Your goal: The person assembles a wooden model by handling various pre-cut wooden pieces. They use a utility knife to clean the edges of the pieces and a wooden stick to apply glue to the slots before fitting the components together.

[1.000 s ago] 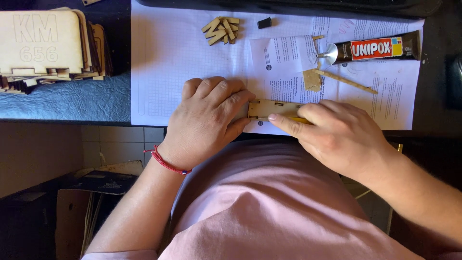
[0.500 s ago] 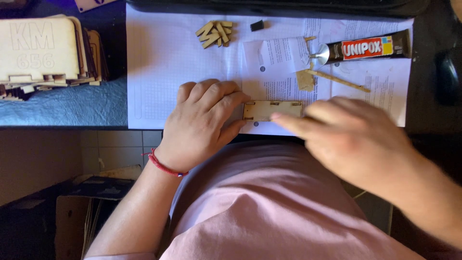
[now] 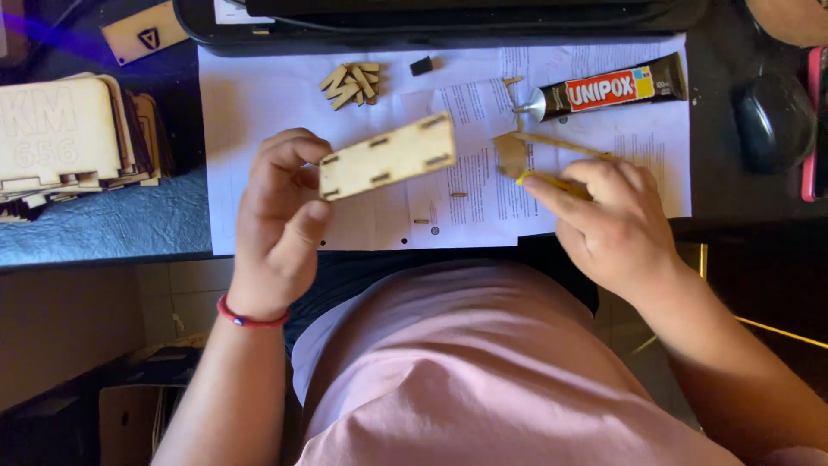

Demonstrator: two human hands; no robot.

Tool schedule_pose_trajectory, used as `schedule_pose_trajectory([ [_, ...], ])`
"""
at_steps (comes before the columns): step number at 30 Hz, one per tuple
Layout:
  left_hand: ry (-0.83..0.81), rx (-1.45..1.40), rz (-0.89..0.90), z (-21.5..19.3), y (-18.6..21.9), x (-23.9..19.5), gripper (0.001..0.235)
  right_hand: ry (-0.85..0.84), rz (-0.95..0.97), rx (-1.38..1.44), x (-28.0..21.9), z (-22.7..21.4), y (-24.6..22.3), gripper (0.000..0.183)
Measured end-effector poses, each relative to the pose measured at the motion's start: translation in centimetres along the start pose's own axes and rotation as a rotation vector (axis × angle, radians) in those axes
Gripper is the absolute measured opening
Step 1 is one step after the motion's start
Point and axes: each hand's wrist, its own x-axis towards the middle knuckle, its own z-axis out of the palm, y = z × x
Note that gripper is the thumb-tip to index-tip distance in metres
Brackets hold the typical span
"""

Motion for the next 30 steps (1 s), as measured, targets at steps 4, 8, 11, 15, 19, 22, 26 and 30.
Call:
schedule_pose_trajectory([
  [4, 0.045, -0.192, -0.073, -0.3, -0.5, -0.2, 0.042, 0.067, -0.022, -0.083, 2.0, -0.1, -1.6, 0.045],
  [8, 0.037, -0.162, -0.042, 0.0, -0.3, -0.2, 0.037, 0.013, -0.048, -0.1, 6.4, 0.0, -4.8, 0.023],
  [11, 0.055, -0.061, -0.015, 0.0, 0.3, -0.1, 0.038, -0.093, 0.04, -0.02, 8.2, 0.8, -6.0, 0.014],
  [15, 0.056, 0.184, 0.063, -0.3, 0.4, -0.3, 0.038, -0.001, -0.041, 0.12, 9.7, 0.6, -7.9, 0.006],
  [19, 0.065, 0.271, 0.13, 0.2, 0.4, -0.5, 0.039, -0.003, -0.047, 0.063, 9.6, 1.7, -9.3, 0.006],
  [22, 0.076, 0.298, 0.129, 0.1, 0.4, -0.5, 0.039, 0.023, -0.021, 0.073, 9.6, 1.8, -9.8, 0.006],
  [26, 0.079, 0.295, 0.129, 0.1, 0.2, -0.7, 0.039, 0.037, -0.029, 0.073, 9.7, 1.5, -9.9, 0.008],
  [30, 0.074, 0.295, 0.118, 0.2, 0.1, -0.7, 0.039, -0.003, -0.021, 0.056, 9.8, 1.5, -10.1, 0.011],
])
